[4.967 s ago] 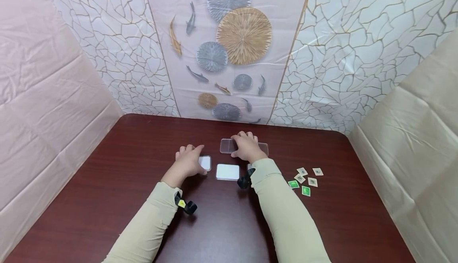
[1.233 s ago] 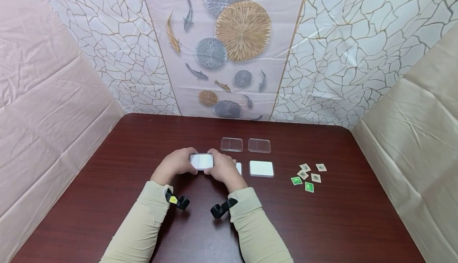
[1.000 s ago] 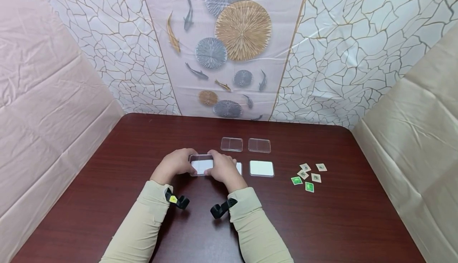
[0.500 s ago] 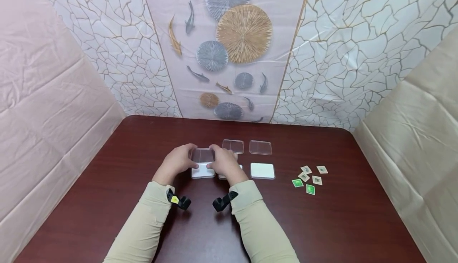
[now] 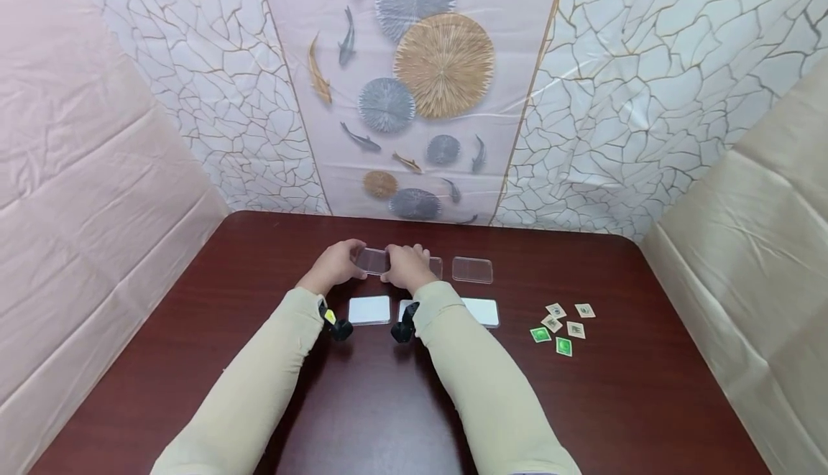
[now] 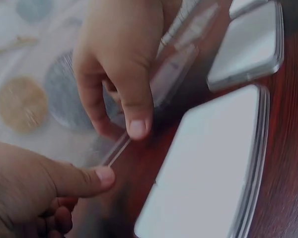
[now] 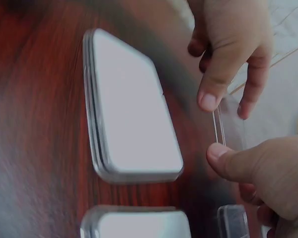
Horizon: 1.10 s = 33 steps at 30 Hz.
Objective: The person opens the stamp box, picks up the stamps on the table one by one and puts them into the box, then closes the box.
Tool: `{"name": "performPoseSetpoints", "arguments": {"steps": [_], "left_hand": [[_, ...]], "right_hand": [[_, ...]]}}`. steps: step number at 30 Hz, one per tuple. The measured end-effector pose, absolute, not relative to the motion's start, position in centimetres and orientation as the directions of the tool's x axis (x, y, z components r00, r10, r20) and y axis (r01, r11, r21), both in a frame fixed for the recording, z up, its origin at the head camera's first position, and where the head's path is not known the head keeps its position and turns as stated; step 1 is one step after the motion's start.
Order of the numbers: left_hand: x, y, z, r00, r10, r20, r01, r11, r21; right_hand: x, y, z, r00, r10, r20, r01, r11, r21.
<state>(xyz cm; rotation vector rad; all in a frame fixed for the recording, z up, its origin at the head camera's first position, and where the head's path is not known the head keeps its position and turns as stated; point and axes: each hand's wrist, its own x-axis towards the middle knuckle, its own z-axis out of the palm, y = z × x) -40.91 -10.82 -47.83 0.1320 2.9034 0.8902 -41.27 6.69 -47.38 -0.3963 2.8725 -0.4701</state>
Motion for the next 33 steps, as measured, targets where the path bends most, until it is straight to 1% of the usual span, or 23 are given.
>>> {"name": "performPoseSetpoints", "arguments": {"steps": [4,7,15,18,20,22,25,27,29,32,33], "left_hand": [[-41.7,-11.2,-48.9,-0.987,0.126,-0.097,0.034,0.765,0.643],[-42.1,-11.2,-49.1,-0.985,0.134,-0.109,0.025,0.735,0.678],[-42.7,-11.4,-49.1,-0.977,0.145,-0.156,-0.005,0.718,0.696],[-42.7,-11.8,-49.2,-0.975,0.142,-0.168,-0.018,0.710,0.704],[-42.5,-11.9,-49.3,-0.974,0.151,-0.168,-0.015,0.701,0.713],[-41.9,-12.2,-49.4,-0.973,0.165,-0.159,-0.002,0.687,0.727],[-40.0,-12.7,-49.6,-0.967,0.230,-0.112,0.079,0.685,0.724],[-38.3,-12.6,-49.7,-0.953,0.292,-0.079,0.156,0.697,0.700],[-36.6,-12.4,-49.8,-0.936,0.350,-0.046,0.239,0.723,0.648],[-34.8,-12.0,-50.3,-0.921,0.389,-0.027,0.302,0.756,0.581],[-34.5,-12.0,-50.5,-0.918,0.396,-0.020,0.316,0.763,0.564]], "right_hand": [[-42.2,6.8,-47.7,-0.931,-0.327,-0.159,-0.270,0.914,-0.302],[-42.7,7.2,-47.6,-0.931,-0.327,-0.159,-0.271,0.916,-0.295],[-43.3,7.5,-47.6,-0.926,-0.323,-0.194,-0.253,0.915,-0.314],[-43.4,7.5,-47.9,-0.930,-0.317,-0.186,-0.243,0.910,-0.335],[-43.2,8.2,-48.0,-0.941,-0.306,-0.146,-0.235,0.898,-0.372],[-43.0,9.5,-47.9,-0.955,-0.288,-0.072,-0.229,0.870,-0.436],[-41.9,12.6,-47.6,-0.970,-0.236,0.061,-0.229,0.802,-0.552],[-40.8,15.4,-47.3,-0.972,-0.185,0.144,-0.234,0.740,-0.631],[-39.2,18.3,-47.3,-0.967,-0.129,0.222,-0.249,0.678,-0.692],[-36.3,22.3,-47.2,-0.944,-0.041,0.328,-0.293,0.565,-0.771],[-35.3,23.7,-47.6,-0.936,-0.001,0.353,-0.296,0.546,-0.783]]}}
